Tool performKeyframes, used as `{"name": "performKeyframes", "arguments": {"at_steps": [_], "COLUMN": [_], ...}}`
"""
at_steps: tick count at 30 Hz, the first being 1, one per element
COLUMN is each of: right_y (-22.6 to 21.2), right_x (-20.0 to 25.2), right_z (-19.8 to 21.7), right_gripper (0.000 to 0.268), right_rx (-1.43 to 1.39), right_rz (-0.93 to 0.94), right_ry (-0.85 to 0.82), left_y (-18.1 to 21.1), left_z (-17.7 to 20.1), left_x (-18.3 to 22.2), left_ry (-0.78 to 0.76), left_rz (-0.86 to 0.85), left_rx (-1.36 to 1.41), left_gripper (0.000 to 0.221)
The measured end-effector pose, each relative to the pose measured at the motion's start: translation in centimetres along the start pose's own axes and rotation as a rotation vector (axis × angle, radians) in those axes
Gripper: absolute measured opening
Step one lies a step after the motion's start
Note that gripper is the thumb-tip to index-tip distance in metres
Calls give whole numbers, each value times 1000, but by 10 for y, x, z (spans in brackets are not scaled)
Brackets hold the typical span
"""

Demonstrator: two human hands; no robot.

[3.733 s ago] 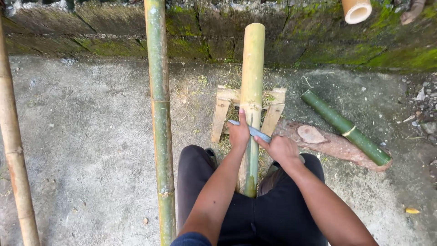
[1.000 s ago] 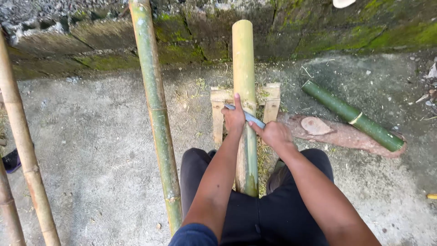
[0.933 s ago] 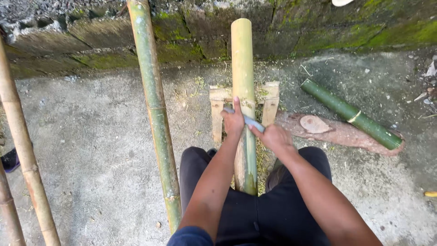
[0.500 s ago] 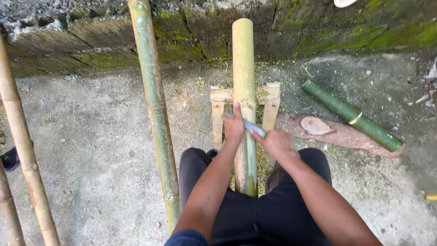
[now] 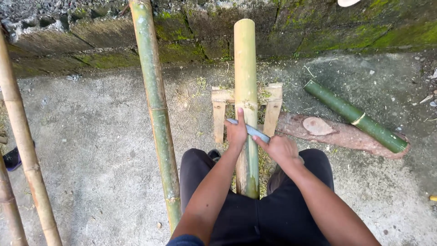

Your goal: The recorder is using a knife to scrape the outer skin off a bamboo pole.

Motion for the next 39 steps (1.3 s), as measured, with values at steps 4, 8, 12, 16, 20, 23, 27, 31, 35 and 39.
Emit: {"name": "performKeyframes", "arguments": {"at_steps": [4,8,12,16,20,23,27,31,35,39], "right_y": [-13,-25,-14,-16,-13,-18,-34,-31,-19,-11], "right_x": [-13,-25,16,48,48,39,12,2,32,44], "right_z": [11,38,8,-5,-9,-5,16,27,5,-17], "right_gripper": [89,90,88,88,91,89,90,89,88,89], "right_rx": [-6,-70,-26,57,93,96,64,36,77,133], "right_rz": [65,-37,23,74,17,25,5,-33,3,41], "right_ry": [93,77,76,37,6,44,82,106,31,-19], "left_y": [20,43,7,-48,-38,-25,-2,3,-41,-51], "left_z": [2,7,11,14,16,21,15,2,1,14], "left_x": [-12,-30,9,36,37,38,5,-17,13,41], "left_ry": [14,38,-22,31,58,23,4,-25,-15,30], "left_rz": [20,-15,-18,-1,5,52,106,44,-17,0], "left_rx": [29,69,147,215,301,291,234,269,286,325], "left_gripper": [116,117,117,111,105,104,116,116,111,107]}}
Point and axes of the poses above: each hand's wrist, its own x-axis away from the middle knuckle, its own z-axis out of the back of the hand, y = z × x, the point moved 9 cm from there along -x, towards the middle knuckle, and after that the axes turned 1 degree about y, right-handed, at the moved point
